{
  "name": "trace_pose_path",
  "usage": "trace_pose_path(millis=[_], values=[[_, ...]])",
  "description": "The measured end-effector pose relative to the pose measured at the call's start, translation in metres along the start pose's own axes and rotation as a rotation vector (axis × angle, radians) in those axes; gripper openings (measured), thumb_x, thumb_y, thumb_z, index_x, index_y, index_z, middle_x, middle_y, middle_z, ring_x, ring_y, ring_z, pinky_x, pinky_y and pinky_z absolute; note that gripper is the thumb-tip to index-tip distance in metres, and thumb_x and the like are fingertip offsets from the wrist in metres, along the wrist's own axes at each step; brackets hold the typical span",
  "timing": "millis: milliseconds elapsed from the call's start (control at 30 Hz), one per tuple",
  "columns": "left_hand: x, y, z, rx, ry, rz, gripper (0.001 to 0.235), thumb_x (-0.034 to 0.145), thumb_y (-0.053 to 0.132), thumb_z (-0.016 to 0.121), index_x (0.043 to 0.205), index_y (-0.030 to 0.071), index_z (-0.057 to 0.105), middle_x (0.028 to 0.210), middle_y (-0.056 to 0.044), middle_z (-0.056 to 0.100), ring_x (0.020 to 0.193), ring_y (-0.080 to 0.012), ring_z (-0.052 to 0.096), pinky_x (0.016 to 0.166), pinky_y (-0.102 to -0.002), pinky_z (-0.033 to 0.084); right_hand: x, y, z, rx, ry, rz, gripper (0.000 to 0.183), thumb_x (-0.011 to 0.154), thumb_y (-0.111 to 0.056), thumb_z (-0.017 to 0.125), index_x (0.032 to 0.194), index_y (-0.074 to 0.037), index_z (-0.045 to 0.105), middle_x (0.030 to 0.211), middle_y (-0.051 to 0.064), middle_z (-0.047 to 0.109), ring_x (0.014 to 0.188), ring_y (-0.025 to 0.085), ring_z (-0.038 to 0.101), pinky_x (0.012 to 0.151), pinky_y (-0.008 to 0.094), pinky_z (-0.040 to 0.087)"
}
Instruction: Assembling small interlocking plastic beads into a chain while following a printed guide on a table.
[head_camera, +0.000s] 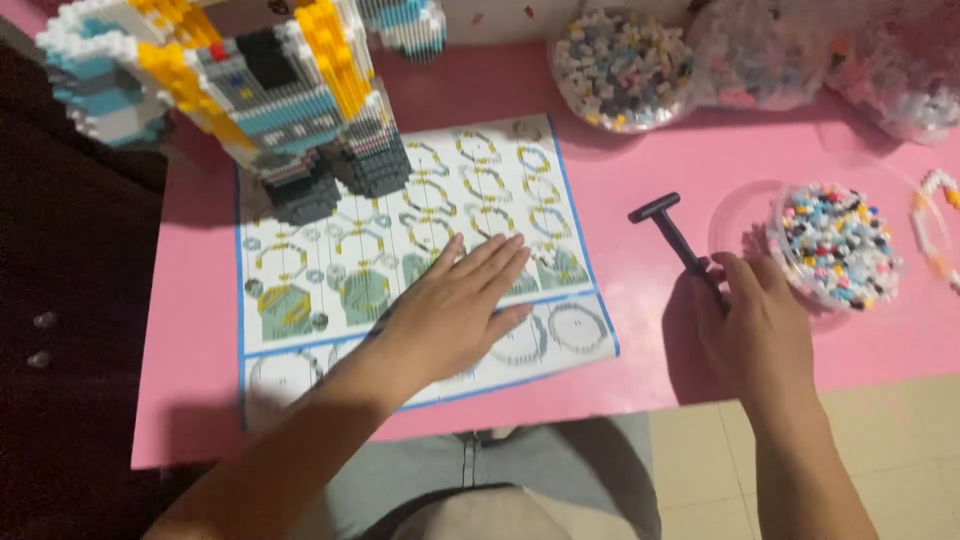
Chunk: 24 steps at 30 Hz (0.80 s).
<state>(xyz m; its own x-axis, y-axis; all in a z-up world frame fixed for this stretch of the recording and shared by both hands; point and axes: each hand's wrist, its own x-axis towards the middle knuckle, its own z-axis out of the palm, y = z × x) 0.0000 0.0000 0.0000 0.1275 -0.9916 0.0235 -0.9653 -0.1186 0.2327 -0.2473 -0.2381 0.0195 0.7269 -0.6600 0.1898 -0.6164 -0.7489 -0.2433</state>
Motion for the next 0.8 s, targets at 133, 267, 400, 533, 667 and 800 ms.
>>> trace_pose_path(millis=[133, 267, 400, 533, 667, 800], values=[[-0.001, 0.005, 0.012, 0.108, 0.167, -0.013, 0.068, 0.113, 0.051, 0.032, 0.166, 0.006, 0.033, 0.174, -0.007, 0.033, 0.160, -0.0209, 0.029, 0.129, -0.054, 0.017, 0.009, 0.007, 0.005, -0.106, -0.021, 0.063, 0.025, 0.109, -0.030, 0.062, 0.110, -0.008, 0.074, 0.114, 0.013, 0.072, 0.093, 0.043, 0.070, 0.062, 0.061, 0.051], [-0.002, 0.008, 0.009, 0.073, 0.082, -0.038, 0.069, 0.114, 0.050, 0.028, 0.167, 0.006, 0.026, 0.175, -0.008, 0.027, 0.160, -0.0214, 0.025, 0.129, -0.051, 0.014, 0.004, 0.010, 0.004, -0.052, 0.055, -0.079, 0.017, 0.110, -0.020, 0.062, 0.105, -0.004, 0.062, 0.097, 0.018, 0.070, 0.084, 0.045, 0.067, 0.056, 0.058, 0.044], [-0.006, 0.021, -0.033, -0.154, -0.087, -0.137, 0.069, 0.114, 0.053, 0.024, 0.169, 0.011, 0.033, 0.175, -0.013, 0.031, 0.162, -0.0273, 0.027, 0.131, -0.058, 0.005, -0.005, -0.014, -0.003, 0.361, -0.015, -0.063, 0.024, 0.114, -0.022, 0.054, 0.126, -0.002, 0.058, 0.092, 0.034, 0.071, 0.096, 0.062, 0.067, 0.075, 0.073, 0.049], [0.003, 0.034, -0.036, -0.178, -0.037, -0.194, 0.069, 0.114, 0.055, 0.025, 0.167, 0.013, 0.038, 0.171, -0.014, 0.039, 0.160, -0.0267, 0.033, 0.130, -0.058, 0.007, -0.025, -0.046, -0.004, 0.506, -0.028, 0.022, 0.023, 0.113, -0.025, 0.052, 0.128, -0.011, 0.062, 0.095, 0.028, 0.074, 0.100, 0.057, 0.069, 0.081, 0.068, 0.052], [0.011, 0.048, -0.026, -0.137, -0.002, -0.263, 0.067, 0.114, 0.056, 0.024, 0.165, 0.017, 0.043, 0.168, -0.016, 0.044, 0.158, -0.0312, 0.036, 0.130, -0.061, 0.010, -0.039, -0.052, 0.007, 0.474, -0.085, 0.081, 0.026, 0.115, -0.028, 0.046, 0.128, -0.014, 0.063, 0.087, 0.025, 0.075, 0.091, 0.052, 0.073, 0.079, 0.065, 0.055], [0.009, 0.050, -0.011, -0.159, 0.110, -0.288, 0.062, 0.115, 0.052, 0.030, 0.162, 0.015, 0.048, 0.167, -0.018, 0.044, 0.158, -0.0330, 0.035, 0.129, -0.061, 0.010, -0.036, -0.060, 0.009, 0.371, -0.093, 0.010, 0.031, 0.115, -0.028, 0.045, 0.129, -0.012, 0.068, 0.081, 0.023, 0.077, 0.084, 0.048, 0.076, 0.074, 0.058, 0.059]])
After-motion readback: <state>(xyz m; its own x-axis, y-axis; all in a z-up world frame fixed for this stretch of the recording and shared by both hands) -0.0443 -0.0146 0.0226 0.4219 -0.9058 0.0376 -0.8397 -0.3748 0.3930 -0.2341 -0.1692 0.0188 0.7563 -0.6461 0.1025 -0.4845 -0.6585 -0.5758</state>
